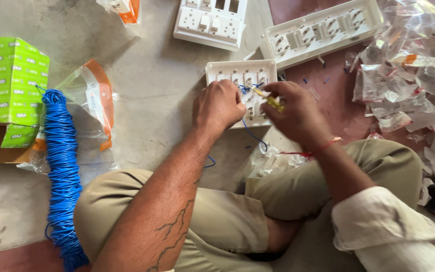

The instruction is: The person wires an electrical switchboard by hand, using a wire stripper to remove insulation from wires and a screwdriver to secure connections within the white plastic casing.

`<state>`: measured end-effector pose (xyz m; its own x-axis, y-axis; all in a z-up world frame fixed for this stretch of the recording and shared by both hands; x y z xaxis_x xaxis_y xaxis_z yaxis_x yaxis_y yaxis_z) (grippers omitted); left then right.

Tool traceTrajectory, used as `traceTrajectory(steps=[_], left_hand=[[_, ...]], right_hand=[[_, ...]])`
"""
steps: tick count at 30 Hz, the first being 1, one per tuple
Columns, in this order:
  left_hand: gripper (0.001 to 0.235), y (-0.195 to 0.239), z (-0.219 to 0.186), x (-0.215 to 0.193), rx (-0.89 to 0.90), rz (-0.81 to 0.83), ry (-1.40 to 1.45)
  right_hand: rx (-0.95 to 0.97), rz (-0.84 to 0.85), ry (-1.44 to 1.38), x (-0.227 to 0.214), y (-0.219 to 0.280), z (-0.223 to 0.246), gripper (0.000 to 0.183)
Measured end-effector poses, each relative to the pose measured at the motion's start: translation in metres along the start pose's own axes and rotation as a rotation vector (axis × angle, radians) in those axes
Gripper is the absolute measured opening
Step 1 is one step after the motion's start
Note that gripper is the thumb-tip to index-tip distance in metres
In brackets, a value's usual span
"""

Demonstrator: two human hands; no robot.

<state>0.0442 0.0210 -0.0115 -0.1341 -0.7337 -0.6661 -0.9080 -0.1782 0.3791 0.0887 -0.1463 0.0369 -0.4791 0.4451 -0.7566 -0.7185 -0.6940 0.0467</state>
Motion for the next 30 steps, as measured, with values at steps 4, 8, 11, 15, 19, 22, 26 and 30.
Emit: traceTrajectory(steps=[4,8,11,15,19,22,26,30], left_hand=[[0.020,0.001,-0.006,0.000,0.002,0.018,-0.065],[0.021,0.001,-0.008,0.004,-0.004,0.055,-0.055],[0.022,0.004,-0.008,-0.002,0.037,0.010,-0.055],[0.022,0.004,-0.009,-0.003,0.012,0.024,-0.029],[0.021,0.003,-0.009,-0.002,0.009,0.030,-0.057],[0.022,0.001,-0.007,-0.001,-0.015,0.049,-0.031],[0.024,0.002,-0.006,-0.001,-0.019,0.052,-0.032],[0.024,-0.001,-0.006,-0.001,-0.025,0.065,-0.025]], right_hand=[[0.029,0.057,-0.036,-0.028,0.011,0.006,0.029],[0.032,0.121,0.156,-0.037,0.020,0.025,0.025],[0.095,0.101,0.139,-0.035,0.021,0.033,0.028],[0.009,0.062,0.105,-0.033,0.019,0.038,0.028],[-0.032,0.062,0.100,-0.029,0.020,0.039,0.027],[-0.048,0.075,0.138,-0.029,0.021,0.039,0.026],[-0.052,0.066,0.147,-0.027,0.020,0.040,0.026],[-0.095,0.058,0.162,-0.028,0.019,0.042,0.026]])
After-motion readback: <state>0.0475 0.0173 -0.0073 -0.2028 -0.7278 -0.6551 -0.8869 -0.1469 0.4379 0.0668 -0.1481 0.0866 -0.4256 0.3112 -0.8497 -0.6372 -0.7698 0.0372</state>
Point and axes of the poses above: each hand's wrist, its own y-axis away from the middle knuckle, its own x-axis out of the palm, z = x × y, the point moved 5 cm from there along -y, towards the middle knuckle, and after that the axes turned 8 degrees about z, right-handed, at the moved point
